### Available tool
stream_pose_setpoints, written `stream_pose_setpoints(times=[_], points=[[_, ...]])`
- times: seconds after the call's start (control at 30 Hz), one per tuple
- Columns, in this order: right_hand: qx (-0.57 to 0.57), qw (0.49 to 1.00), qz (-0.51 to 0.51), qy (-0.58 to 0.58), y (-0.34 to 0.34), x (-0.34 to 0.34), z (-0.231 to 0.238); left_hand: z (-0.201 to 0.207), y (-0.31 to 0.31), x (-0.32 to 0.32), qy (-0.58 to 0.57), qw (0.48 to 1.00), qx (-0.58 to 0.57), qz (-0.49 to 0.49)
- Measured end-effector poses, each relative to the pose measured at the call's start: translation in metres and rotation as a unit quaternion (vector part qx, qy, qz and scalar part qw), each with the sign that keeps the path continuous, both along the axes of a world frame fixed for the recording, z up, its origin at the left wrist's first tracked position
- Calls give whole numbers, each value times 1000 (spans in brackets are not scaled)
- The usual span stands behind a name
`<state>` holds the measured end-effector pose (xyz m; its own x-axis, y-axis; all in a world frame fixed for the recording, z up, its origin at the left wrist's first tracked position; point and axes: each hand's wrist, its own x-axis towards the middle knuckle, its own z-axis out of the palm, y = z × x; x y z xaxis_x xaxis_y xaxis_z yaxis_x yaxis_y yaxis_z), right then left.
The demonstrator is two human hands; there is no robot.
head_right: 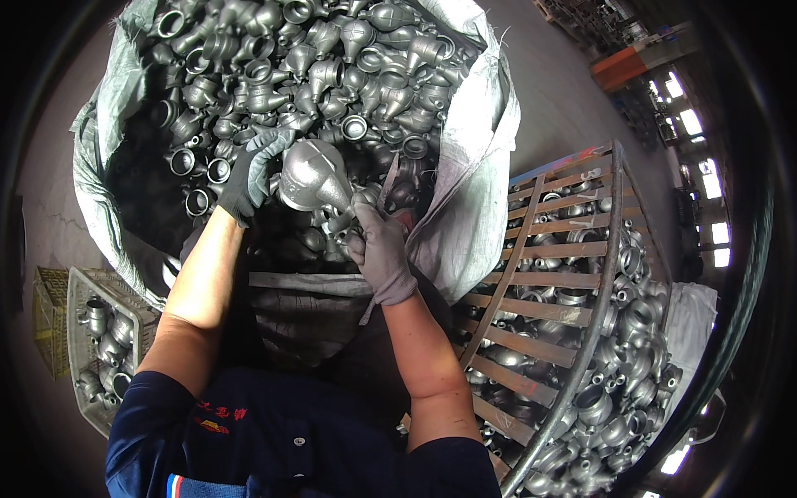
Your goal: The person sorts metal cast parts by hand, taking them from a large storage bag and placing them into different metal crates and plastic bins.
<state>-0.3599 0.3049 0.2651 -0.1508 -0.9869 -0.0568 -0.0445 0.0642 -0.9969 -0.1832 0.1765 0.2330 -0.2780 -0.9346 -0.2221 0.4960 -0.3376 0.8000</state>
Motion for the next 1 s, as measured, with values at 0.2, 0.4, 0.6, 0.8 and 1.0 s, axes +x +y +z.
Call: stream_pose_setpoints(times=[0.2, 0.4, 0.6, 0.8, 1.0], points=[[-116, 943, 60, 307, 0, -8, 7, -4, -6, 1, -7, 1000, -13, -27], [163, 939, 182, -243, 1, -18, 12, -8, -2, 0, -416, 781, -458, -84], [175, 892, 94, -406, 23, -62, 7, 15, 18, -43, -55, 996, -17, -71], [-44, 942, -122, -309, 38, -180, 61, 20, 7, -48, 48, 991, 81, -90], [-169, 909, -373, -75, 93, -334, 139, -40, -53, 9, -102, 977, -186, -10]])
